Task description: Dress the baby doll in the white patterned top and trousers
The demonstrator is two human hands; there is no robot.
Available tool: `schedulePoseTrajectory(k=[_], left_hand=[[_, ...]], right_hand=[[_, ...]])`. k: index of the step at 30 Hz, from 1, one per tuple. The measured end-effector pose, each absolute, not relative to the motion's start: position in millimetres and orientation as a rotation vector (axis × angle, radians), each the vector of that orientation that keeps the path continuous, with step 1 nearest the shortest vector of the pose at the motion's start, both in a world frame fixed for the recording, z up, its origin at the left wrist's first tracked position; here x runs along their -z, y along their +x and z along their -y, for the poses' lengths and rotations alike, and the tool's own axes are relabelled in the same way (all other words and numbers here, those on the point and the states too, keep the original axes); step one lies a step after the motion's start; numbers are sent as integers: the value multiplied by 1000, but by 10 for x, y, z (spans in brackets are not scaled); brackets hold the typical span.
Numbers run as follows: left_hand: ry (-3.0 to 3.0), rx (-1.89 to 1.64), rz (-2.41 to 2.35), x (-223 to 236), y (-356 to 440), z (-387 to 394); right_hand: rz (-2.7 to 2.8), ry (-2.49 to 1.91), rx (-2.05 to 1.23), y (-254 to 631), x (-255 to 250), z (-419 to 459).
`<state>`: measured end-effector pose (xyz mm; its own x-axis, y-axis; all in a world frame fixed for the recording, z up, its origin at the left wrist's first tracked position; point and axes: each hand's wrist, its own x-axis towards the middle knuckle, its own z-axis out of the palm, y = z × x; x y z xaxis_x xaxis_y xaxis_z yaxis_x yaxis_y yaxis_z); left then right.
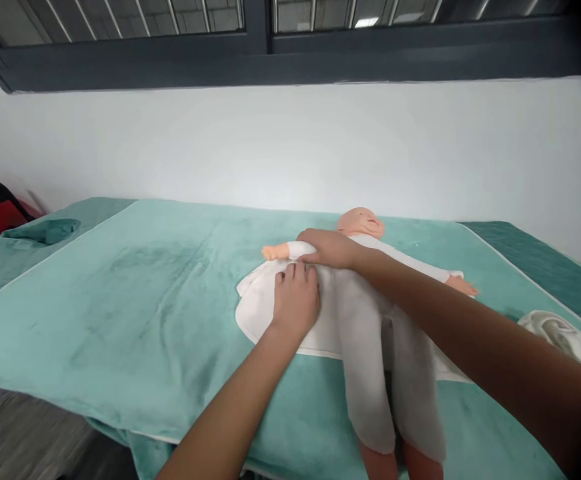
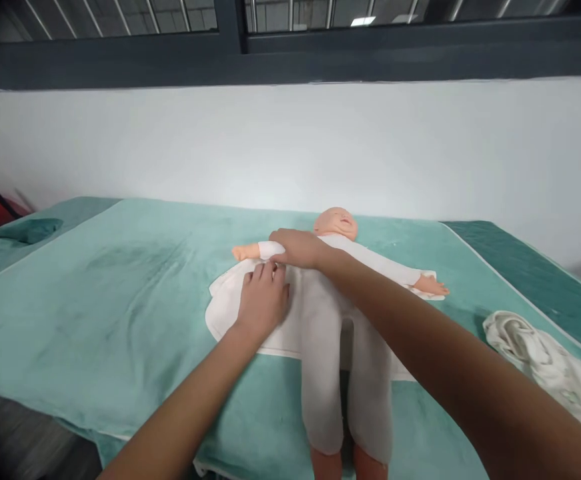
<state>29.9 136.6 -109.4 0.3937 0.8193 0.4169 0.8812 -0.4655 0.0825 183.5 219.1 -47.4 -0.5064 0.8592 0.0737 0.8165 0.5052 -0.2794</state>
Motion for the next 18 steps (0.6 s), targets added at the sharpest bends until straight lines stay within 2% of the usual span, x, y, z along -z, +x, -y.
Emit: schedulePoseTrajectory(k=[3, 6, 8, 14, 18], left_hand=[[-2326, 543, 1709, 1131, 171, -1614], [-2222, 661, 1879, 1190, 19, -1758], [-2170, 898, 1959, 1219, -70, -1797], [-2082, 1903, 2093, 1238, -227, -1833], [-1937, 2293, 2210, 1241, -246, -1859]], right_hand=[[2465, -1392, -373, 1960, 421, -2153], [2472, -1391, -415, 1993, 403, -2118], [2510, -1418, -415, 1968, 397, -2090], [2580, -1521, -328, 1869, 363, -2013], [2629, -1597, -213, 1836, 404, -2021]])
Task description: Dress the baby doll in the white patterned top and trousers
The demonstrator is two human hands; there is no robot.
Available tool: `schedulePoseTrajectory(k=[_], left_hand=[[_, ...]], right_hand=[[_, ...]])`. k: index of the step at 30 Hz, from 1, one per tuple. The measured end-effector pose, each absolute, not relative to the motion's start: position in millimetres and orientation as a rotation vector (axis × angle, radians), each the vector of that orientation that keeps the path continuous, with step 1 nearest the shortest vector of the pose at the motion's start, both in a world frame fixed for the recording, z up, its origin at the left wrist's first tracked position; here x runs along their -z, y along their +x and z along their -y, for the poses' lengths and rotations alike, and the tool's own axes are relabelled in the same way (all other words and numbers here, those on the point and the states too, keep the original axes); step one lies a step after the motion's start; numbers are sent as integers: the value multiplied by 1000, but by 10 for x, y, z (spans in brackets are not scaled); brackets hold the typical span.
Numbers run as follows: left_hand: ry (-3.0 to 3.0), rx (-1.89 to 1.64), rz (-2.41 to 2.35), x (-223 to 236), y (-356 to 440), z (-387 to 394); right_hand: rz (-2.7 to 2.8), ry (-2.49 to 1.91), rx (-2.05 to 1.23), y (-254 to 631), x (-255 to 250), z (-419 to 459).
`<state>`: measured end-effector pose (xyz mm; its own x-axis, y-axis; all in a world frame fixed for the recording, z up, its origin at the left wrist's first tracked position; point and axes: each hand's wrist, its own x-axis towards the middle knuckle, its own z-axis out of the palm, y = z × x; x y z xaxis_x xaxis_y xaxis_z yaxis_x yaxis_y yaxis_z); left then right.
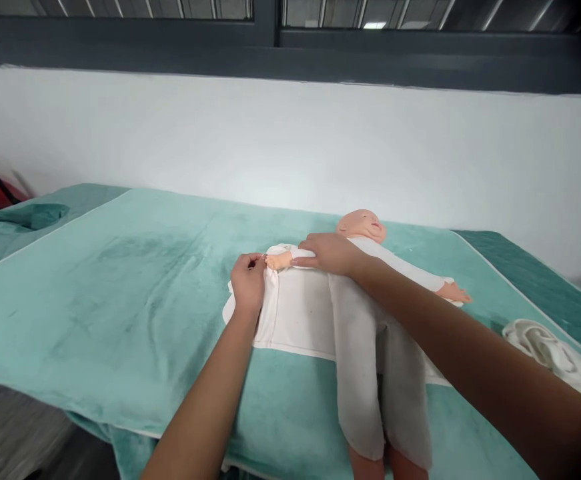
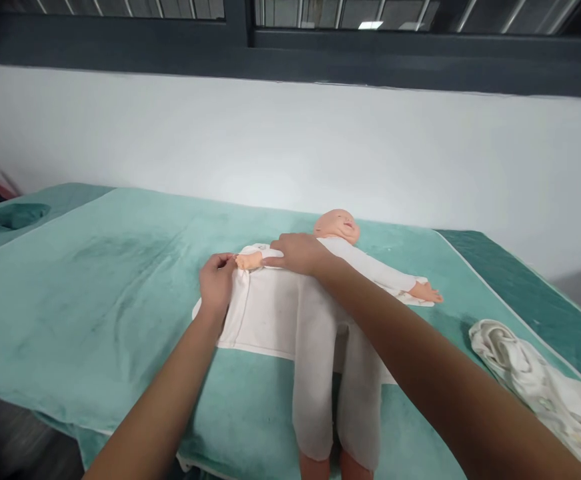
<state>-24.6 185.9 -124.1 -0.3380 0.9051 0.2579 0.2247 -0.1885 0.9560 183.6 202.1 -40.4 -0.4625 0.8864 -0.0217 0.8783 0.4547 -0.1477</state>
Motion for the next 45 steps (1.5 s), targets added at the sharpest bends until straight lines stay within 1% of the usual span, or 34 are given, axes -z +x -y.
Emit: schedulePoseTrajectory(k=[3, 6, 9, 12, 14, 17, 20, 23, 25, 28, 30, 33, 40, 45], left_hand=[[1344, -1623, -1520, 1229, -186, -1835], [1732, -1608, -1494, 1206, -78, -1770], [2122, -1463, -1473, 1194, 15, -1706], [2317, -1363, -1489, 1202, 48, -1666], [2331, -1366, -1477, 1218, 39, -1661], [2175, -1473, -1605, 1251, 8, -1697], [2019, -1410, -1849, 1283, 1, -1758], [2048, -1286, -1929, 1288, 35, -1776], [2106, -1244, -1949, 1270, 68, -1751], [2185, -1206, -1944, 1221, 113, -1682], [2220, -1209, -1913, 1182, 139, -1640], [2206, -1177, -1873, 1126, 184, -1615], [1906, -1055, -1878, 978, 360, -1759], [1755, -1173, -1714, 749, 685, -1979]], right_hand=[[2684, -1614, -80, 1791, 477, -2057], [2690, -1619, 38, 1684, 561, -2101], [2671, -1641, 138, 1519, 641, -2134], [2628, -1654, 135, 1404, 662, -2115], [2594, -1638, 110, 1430, 620, -2045], [2253, -1555, 9, 1704, 542, -1826], [1664, -1515, -17, 2237, 605, -1520], [1248, -1801, 70, 2820, 861, -1270], [1217, -2003, -43, 3079, 1050, -1180], [1295, -2065, -169, 3177, 1190, -1136], [1266, -1984, -200, 3117, 1176, -1132], [1137, -1786, -352, 3026, 1113, -1134], [995, -1563, -642, 3035, 1182, -1206], [958, -1236, -987, 2866, 1191, -1215]])
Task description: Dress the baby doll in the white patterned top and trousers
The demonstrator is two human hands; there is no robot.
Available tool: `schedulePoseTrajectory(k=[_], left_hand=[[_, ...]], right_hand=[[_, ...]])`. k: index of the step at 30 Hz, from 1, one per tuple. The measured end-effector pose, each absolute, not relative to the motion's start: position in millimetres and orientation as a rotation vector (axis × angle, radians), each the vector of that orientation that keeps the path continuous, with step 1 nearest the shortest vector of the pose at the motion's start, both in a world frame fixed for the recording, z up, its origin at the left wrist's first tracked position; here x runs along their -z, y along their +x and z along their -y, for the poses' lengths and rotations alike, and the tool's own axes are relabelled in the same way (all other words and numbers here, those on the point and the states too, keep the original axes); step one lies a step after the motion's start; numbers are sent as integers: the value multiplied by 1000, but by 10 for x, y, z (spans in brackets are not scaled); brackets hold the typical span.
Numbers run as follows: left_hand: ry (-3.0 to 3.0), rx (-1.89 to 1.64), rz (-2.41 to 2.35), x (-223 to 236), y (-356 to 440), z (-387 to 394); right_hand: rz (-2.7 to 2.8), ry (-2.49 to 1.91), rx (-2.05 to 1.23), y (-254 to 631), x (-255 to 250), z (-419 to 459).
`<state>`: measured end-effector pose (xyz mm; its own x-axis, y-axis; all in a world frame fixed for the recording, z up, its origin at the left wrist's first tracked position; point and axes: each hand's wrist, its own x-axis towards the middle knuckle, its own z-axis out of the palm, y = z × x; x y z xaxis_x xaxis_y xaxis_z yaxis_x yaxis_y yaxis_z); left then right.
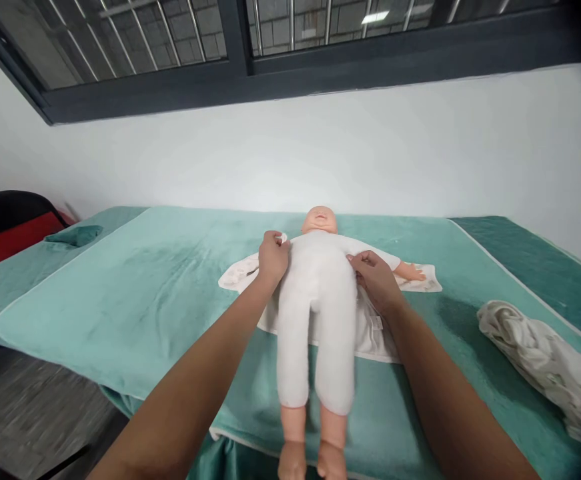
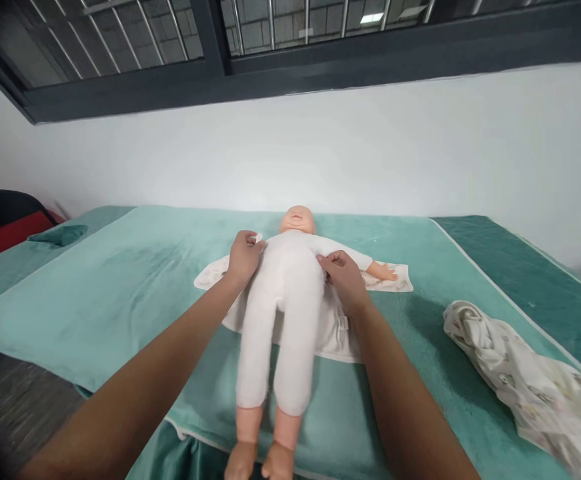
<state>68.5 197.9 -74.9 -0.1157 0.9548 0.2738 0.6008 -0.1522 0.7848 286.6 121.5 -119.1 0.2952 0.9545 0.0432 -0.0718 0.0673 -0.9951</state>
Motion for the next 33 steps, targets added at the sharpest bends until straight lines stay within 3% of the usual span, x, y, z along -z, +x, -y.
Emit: schedulePoseTrajectory(k=[6, 11, 14, 17, 20, 25, 33], left_hand=[[1838, -1187, -1417, 286, 1018, -2004], [2026, -844, -1336, 3, 994, -1499], [2004, -923, -1232, -18, 842, -1153], [2037, -1098, -1243, 185, 504, -1015], [2338, -1176, -1560, 595, -6, -1136], [2276, -710, -2125, 1241, -717, -1487], [2426, -597, -2055, 1278, -1072, -1972]], right_hand=[[1180, -1109, -1198, 2763, 1196, -1208], [1210, -1140, -1189, 2782, 1214, -1217], [1228, -1161, -1162, 2780, 1203, -1198], [1248, -1181, -1133, 2771, 1193, -1177], [1262, -1203, -1112, 2765, 1194, -1167], [1263, -1210, -1090, 2776, 1236, -1183], [1190, -1261, -1132, 2768, 1250, -1158]])
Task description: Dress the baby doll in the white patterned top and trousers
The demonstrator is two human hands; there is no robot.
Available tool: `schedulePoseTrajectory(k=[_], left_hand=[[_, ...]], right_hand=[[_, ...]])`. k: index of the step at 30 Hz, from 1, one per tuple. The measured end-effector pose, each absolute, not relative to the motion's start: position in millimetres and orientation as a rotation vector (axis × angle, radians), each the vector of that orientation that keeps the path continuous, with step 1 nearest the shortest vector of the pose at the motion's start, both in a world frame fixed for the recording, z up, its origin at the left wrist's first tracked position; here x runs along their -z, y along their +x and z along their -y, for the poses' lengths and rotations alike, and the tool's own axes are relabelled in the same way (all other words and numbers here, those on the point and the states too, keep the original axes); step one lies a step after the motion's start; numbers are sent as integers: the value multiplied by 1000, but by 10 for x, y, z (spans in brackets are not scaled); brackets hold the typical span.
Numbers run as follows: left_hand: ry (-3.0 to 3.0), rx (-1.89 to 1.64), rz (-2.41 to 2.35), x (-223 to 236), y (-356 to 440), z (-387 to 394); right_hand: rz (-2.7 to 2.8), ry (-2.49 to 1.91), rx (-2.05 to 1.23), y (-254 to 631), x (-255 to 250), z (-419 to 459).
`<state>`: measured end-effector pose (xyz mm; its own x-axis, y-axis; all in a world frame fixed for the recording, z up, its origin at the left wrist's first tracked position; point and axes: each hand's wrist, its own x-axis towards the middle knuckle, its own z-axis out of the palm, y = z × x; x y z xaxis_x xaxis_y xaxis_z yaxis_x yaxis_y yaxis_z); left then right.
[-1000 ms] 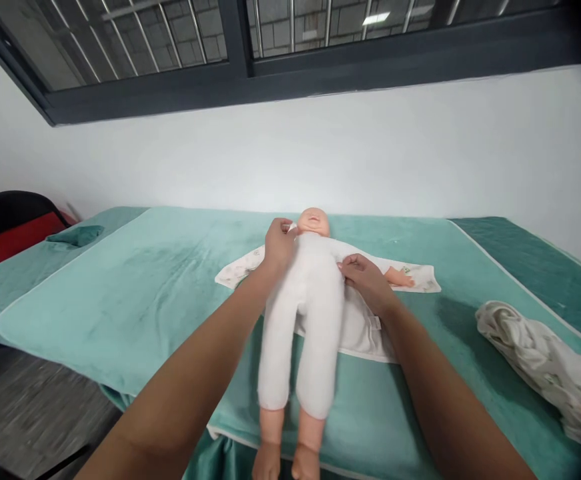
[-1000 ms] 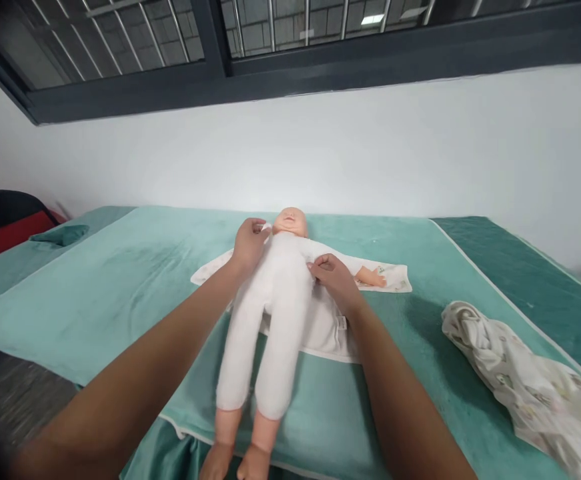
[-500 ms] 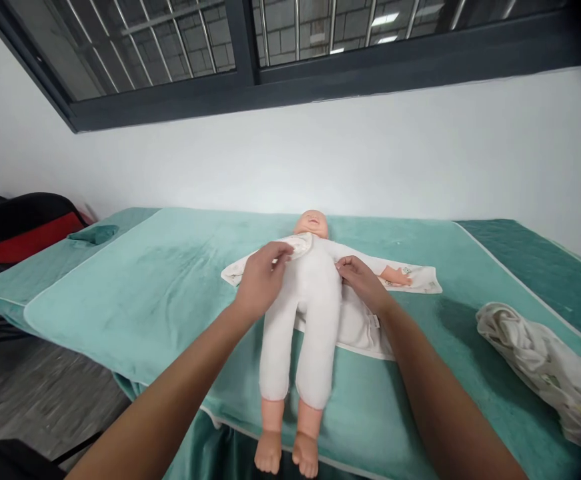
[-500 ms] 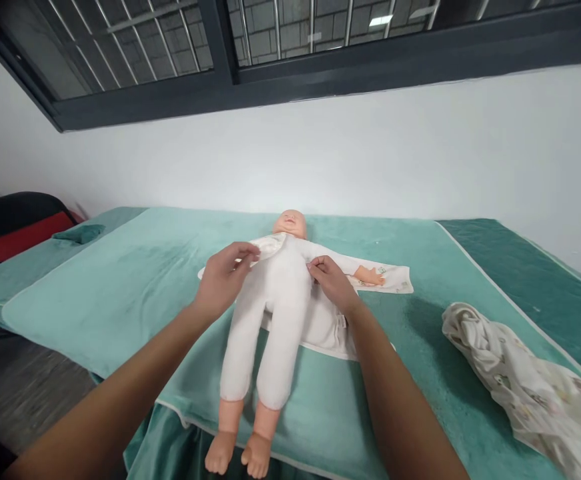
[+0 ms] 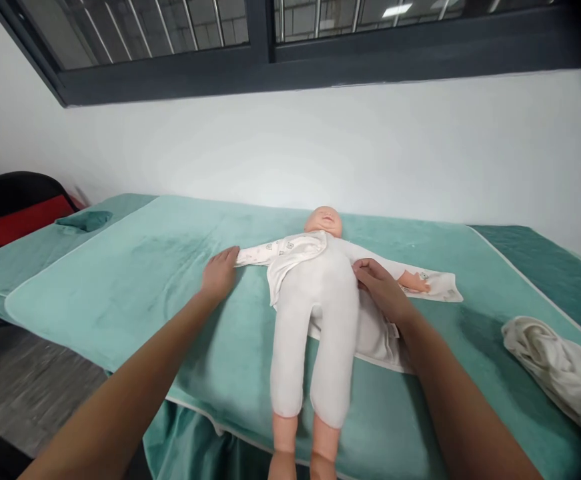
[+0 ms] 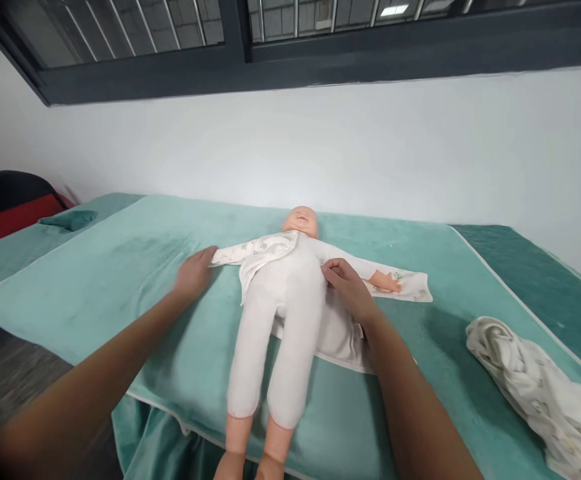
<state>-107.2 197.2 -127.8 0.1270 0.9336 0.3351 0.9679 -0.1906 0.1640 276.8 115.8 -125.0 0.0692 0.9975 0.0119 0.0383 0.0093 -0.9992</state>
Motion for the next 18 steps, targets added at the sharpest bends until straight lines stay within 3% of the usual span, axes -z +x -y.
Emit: schedulePoseTrajectory(k=[5, 8, 14, 18], left_hand=[[-2109, 697, 2033, 1344, -1088, -1992], [-2059, 1017, 1875, 1443, -969, -1752], [-2245, 1525, 1721, 1461, -757, -1411], [-2617, 1591, 1876, 1356, -568, -1345]], right_hand=[[1174, -1268, -1148, 2741, 1195, -1133], [1172, -1278, -1150, 2724, 1161, -1114], [1179, -1335, -1110, 2712, 1142, -1088], [1203, -1354, -1094, 2728, 1170, -1096]])
